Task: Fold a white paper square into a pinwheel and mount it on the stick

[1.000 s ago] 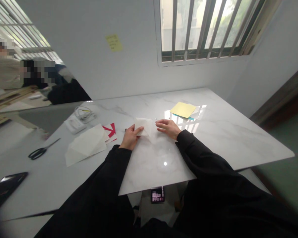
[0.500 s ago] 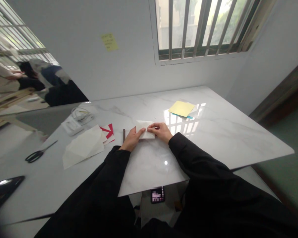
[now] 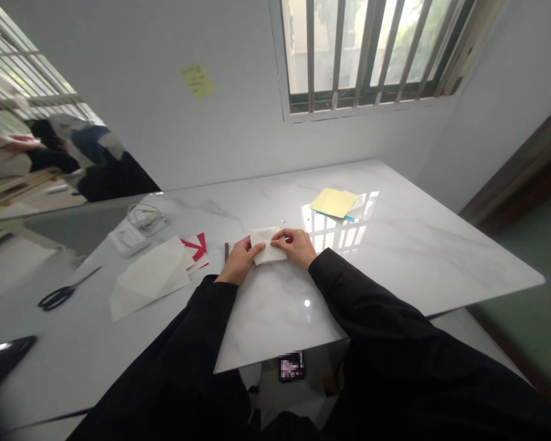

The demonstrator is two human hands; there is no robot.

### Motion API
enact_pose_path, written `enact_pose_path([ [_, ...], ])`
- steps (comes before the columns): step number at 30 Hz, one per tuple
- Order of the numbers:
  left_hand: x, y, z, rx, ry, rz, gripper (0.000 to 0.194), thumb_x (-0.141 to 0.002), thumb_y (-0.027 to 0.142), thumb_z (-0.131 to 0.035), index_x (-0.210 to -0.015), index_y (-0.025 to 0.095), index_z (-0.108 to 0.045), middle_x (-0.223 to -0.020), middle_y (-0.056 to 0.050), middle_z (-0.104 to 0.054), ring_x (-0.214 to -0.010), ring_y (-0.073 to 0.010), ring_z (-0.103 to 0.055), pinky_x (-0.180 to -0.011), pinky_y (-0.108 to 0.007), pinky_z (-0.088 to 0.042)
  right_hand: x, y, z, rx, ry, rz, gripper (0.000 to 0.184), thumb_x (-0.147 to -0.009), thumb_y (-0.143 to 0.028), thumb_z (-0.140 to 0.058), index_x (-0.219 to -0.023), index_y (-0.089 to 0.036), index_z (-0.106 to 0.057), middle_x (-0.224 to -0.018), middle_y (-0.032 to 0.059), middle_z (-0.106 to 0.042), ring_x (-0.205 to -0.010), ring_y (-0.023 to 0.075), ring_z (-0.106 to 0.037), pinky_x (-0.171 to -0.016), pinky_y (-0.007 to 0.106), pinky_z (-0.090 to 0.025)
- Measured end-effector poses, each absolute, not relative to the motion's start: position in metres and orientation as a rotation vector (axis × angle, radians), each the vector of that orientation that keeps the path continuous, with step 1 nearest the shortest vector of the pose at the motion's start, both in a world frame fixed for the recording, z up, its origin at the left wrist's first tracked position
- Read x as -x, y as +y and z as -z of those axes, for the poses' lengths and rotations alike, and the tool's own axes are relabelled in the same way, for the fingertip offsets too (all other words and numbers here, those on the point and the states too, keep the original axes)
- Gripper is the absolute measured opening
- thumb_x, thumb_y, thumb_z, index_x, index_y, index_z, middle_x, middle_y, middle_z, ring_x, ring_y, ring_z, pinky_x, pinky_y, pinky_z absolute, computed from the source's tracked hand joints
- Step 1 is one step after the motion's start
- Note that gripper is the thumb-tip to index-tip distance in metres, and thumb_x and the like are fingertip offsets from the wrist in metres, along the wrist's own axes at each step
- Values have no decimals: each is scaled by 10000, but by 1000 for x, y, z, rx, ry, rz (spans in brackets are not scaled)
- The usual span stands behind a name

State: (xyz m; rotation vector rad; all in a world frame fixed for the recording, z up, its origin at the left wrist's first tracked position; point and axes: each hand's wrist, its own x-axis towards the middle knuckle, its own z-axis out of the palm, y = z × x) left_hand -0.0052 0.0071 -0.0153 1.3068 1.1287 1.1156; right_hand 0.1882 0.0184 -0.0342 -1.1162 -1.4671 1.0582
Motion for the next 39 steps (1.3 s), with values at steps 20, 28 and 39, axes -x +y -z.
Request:
enact_pose_path([
  [20,5,8,16,-1271,1088,-1106,639,-615,451,-955,-1117,103,-766,-1023,-138,-812,-929,-285,-745,-886,-404,-562,-186,6,20,1245,-1532,-813,195,-803,-392,-829,-868,-209,-845,-564,-37,-568,-578,131,-473,-642,290,-421],
  [28,1,8,17,-1269,1146,-1129,611,-589,458,-955,-1058,109,-776,-936,-116,-810,-837,-261,-732,-784,-356,-557,-186,6,20,1254,-1537,-804,175,-807,-389,-830,-863,-224,-844,-629,-18,-647,-631,149,-537,-681,296,-460],
  [39,1,7,16,-1258,1163,-1174,624,-583,472,-953,-1056,100,-784,-954,-126,-811,-868,-278,-738,-816,-370,-560,-193,15,24,1042,-1557,-1063,222,-850,-403,-773,-900,-194,-830,-934,57,-804,-929,223,-706,-903,353,-521],
])
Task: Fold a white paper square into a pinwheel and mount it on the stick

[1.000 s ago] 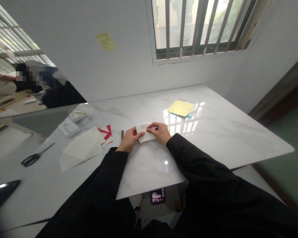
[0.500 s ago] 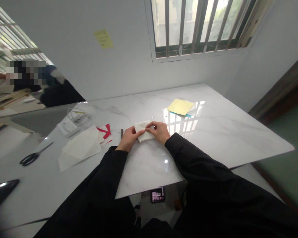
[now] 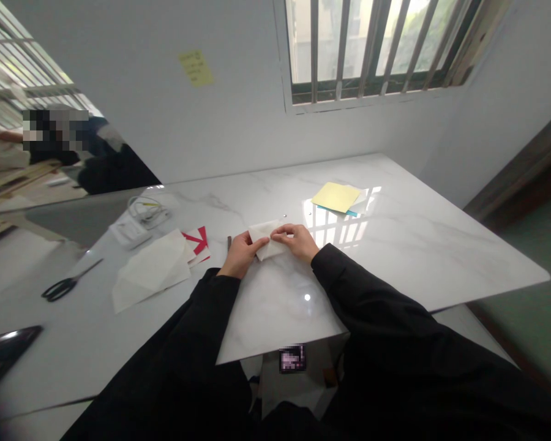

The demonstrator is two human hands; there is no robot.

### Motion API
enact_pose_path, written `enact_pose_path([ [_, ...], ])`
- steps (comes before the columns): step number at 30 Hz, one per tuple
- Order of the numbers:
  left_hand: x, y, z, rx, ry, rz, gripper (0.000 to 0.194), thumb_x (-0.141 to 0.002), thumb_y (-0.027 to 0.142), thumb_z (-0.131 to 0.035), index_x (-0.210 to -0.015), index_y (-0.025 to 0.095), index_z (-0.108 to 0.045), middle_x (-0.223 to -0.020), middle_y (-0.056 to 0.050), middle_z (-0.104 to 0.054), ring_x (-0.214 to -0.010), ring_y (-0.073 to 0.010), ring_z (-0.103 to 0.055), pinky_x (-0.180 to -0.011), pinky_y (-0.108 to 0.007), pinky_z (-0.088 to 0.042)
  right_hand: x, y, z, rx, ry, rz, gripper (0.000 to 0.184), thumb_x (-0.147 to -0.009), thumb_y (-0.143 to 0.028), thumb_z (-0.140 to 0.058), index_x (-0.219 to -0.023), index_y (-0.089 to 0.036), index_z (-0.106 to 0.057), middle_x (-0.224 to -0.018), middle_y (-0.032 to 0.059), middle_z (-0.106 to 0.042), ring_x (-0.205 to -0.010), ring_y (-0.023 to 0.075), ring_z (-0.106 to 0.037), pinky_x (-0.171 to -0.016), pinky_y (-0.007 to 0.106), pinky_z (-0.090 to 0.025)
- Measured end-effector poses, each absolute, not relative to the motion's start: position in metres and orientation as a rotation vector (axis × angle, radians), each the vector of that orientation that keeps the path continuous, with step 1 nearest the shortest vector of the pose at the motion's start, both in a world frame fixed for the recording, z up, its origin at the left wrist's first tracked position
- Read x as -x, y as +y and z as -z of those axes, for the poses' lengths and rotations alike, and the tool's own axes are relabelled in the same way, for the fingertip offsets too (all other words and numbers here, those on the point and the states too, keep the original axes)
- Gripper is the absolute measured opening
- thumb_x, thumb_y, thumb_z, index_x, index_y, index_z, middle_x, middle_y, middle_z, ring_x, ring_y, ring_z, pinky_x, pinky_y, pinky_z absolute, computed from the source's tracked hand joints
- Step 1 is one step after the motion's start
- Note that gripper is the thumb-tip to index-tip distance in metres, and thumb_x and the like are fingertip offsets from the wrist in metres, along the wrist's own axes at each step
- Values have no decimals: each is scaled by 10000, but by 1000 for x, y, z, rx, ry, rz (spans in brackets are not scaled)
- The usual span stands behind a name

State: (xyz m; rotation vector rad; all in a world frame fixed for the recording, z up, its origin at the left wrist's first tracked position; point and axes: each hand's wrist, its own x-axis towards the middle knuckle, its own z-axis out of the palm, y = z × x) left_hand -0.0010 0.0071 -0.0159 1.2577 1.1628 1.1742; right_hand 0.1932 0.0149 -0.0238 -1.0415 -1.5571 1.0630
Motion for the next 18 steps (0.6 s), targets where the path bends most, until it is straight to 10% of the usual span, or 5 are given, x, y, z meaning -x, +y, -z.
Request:
enact_pose_path([
  [18,-1,3,11,-1295,1118,-1157,584,-646,458,-924,-1081,94,-788,-946,-116,-816,-887,-292,-747,-801,-384,-593,-198,16,22,1084,-1731,-869,111,-879,-304,-796,-914,-212,-848,-980,64,-753,-896,199,-665,-901,347,-502],
])
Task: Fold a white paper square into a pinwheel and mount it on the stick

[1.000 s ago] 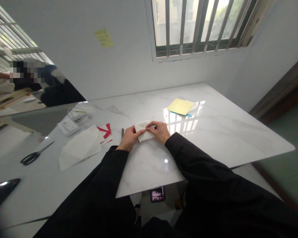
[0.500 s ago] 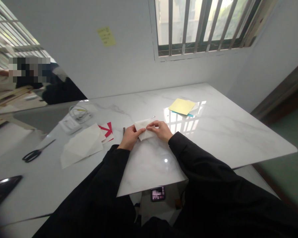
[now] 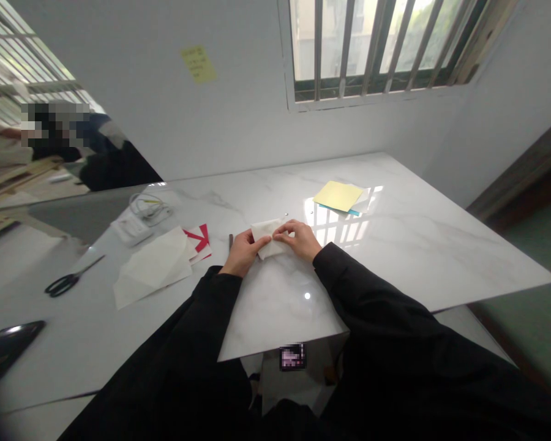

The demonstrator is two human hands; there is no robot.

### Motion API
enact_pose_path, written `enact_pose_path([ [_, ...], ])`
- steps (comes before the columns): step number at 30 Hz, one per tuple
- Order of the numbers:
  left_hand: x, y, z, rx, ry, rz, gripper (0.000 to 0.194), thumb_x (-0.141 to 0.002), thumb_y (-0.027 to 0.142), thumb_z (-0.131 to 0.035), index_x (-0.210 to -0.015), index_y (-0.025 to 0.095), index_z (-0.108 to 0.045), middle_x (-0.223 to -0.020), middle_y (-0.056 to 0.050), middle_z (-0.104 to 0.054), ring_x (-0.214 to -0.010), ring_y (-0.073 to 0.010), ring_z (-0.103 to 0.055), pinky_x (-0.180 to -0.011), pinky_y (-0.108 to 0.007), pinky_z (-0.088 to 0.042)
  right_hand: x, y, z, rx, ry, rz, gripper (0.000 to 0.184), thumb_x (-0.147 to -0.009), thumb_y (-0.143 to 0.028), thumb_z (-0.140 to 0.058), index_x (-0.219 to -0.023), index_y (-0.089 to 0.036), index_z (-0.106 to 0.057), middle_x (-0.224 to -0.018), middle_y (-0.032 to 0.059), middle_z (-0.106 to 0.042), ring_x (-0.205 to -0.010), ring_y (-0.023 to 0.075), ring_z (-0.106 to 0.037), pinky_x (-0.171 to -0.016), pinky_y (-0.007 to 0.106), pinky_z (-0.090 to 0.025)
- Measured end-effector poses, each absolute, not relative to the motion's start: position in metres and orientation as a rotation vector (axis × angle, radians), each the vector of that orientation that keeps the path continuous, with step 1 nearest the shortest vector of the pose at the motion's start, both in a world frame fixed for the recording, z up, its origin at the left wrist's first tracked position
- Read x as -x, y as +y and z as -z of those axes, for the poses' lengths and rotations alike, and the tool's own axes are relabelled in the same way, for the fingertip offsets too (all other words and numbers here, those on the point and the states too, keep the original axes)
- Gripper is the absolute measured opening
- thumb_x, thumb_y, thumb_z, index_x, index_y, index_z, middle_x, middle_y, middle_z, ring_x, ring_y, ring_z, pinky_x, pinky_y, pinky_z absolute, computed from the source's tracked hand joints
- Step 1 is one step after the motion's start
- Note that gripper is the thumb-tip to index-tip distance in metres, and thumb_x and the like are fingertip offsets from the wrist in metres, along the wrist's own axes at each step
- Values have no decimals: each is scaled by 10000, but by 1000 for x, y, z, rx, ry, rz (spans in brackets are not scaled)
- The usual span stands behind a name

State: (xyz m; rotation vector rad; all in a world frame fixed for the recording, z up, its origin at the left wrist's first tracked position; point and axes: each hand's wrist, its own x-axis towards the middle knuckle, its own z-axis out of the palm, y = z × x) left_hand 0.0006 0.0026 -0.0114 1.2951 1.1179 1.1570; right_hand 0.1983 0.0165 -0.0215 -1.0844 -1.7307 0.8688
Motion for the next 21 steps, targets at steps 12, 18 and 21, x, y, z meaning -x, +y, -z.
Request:
enact_pose_path([
  [12,-2,2,11,-1301,1083,-1164,588,-639,471,-937,-1076,107,-785,-997,-119,-814,-955,-299,-745,-875,-400,-589,-199,16,21,1101,-1759,-842,109,-902,-307,-791,-931,-217,-845,-995,70,-742,-910,205,-668,-913,357,-505],
  [18,-2,2,10,-1308,1101,-1151,590,-652,475,-931,-1087,103,-788,-975,-117,-815,-919,-291,-744,-822,-378,-588,-200,14,18,1123,-1773,-863,149,-893,-344,-798,-918,-202,-837,-990,74,-721,-912,208,-670,-846,336,-519],
  [21,-2,1,10,-1306,1091,-1149,598,-644,477,-933,-1085,102,-785,-987,-116,-817,-915,-288,-743,-817,-373,-585,-199,14,18,1132,-1771,-841,148,-890,-341,-799,-910,-199,-837,-989,78,-724,-906,208,-671,-841,336,-517],
])
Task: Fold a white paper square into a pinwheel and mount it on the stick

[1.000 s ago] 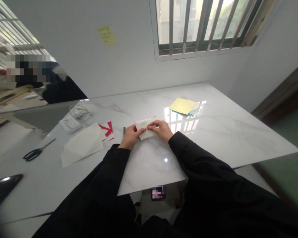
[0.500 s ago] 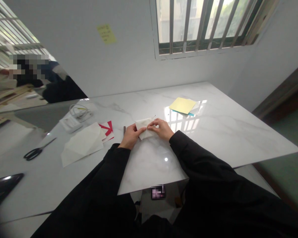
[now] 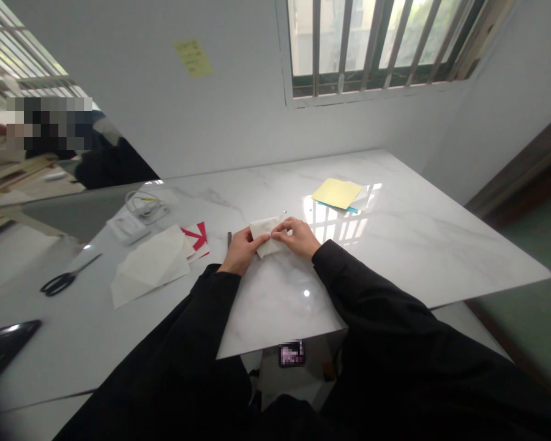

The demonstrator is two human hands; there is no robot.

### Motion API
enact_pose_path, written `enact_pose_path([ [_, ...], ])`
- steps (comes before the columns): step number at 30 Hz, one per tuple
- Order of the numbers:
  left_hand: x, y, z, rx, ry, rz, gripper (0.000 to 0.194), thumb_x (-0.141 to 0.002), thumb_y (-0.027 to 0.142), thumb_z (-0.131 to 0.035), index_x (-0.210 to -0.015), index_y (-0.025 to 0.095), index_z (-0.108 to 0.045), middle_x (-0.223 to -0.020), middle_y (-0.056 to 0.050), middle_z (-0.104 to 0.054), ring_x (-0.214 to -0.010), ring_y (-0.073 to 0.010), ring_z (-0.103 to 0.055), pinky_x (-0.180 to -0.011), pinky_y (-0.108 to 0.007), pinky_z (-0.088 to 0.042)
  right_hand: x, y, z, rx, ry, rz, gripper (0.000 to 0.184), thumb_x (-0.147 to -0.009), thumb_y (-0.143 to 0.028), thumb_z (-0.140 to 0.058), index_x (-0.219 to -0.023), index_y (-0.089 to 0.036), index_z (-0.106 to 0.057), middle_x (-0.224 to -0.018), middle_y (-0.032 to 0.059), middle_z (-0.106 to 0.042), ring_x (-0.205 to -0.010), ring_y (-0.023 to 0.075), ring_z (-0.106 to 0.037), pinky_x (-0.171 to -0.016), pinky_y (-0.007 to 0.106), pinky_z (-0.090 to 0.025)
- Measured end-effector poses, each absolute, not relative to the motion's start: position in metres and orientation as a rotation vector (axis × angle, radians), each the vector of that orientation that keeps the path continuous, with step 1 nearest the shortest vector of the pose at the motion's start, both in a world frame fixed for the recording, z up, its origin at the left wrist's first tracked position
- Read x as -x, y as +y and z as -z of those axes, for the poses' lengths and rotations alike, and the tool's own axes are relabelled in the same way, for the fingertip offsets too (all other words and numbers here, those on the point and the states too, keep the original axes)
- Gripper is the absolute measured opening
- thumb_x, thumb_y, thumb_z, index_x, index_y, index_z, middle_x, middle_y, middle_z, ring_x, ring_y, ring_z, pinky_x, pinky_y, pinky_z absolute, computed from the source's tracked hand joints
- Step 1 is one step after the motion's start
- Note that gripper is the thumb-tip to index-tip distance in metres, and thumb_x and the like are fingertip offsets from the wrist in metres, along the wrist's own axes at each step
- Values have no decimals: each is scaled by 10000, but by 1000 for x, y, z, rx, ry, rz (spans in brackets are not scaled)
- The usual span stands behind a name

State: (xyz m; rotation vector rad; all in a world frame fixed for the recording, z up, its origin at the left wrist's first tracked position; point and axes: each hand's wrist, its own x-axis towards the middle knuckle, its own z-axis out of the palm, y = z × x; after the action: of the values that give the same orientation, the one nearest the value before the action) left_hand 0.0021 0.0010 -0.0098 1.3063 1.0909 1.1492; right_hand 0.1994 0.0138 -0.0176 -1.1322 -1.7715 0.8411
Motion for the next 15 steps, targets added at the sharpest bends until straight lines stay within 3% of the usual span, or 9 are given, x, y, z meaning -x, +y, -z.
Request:
enact_pose_path([
  [6,-4,3,12,-1327,1078,-1156,596,-650,494,-925,-1080,109,-781,-1000,-111,-811,-913,-274,-734,-845,-375,-576,-197,17,24,1146,-1735,-847,151,-873,-357,-807,-908,-214,-836,-972,61,-790,-882,198,-666,-864,340,-504],
  [12,-4,4,16,-1322,1095,-1181,553,-686,470,-900,-1097,119,-786,-984,-95,-810,-880,-253,-726,-824,-360,-573,-194,16,27,1165,-1639,-964,293,-862,-458,-784,-937,-179,-833,-783,29,-742,-658,136,-539,-636,276,-422],
  [15,-5,3,16,-1297,1088,-1193,529,-680,441,-904,-1080,115,-788,-973,-93,-814,-849,-242,-724,-794,-344,-575,-193,15,27,1160,-1605,-993,317,-853,-473,-789,-943,-171,-827,-723,13,-706,-608,122,-507,-596,270,-397],
])
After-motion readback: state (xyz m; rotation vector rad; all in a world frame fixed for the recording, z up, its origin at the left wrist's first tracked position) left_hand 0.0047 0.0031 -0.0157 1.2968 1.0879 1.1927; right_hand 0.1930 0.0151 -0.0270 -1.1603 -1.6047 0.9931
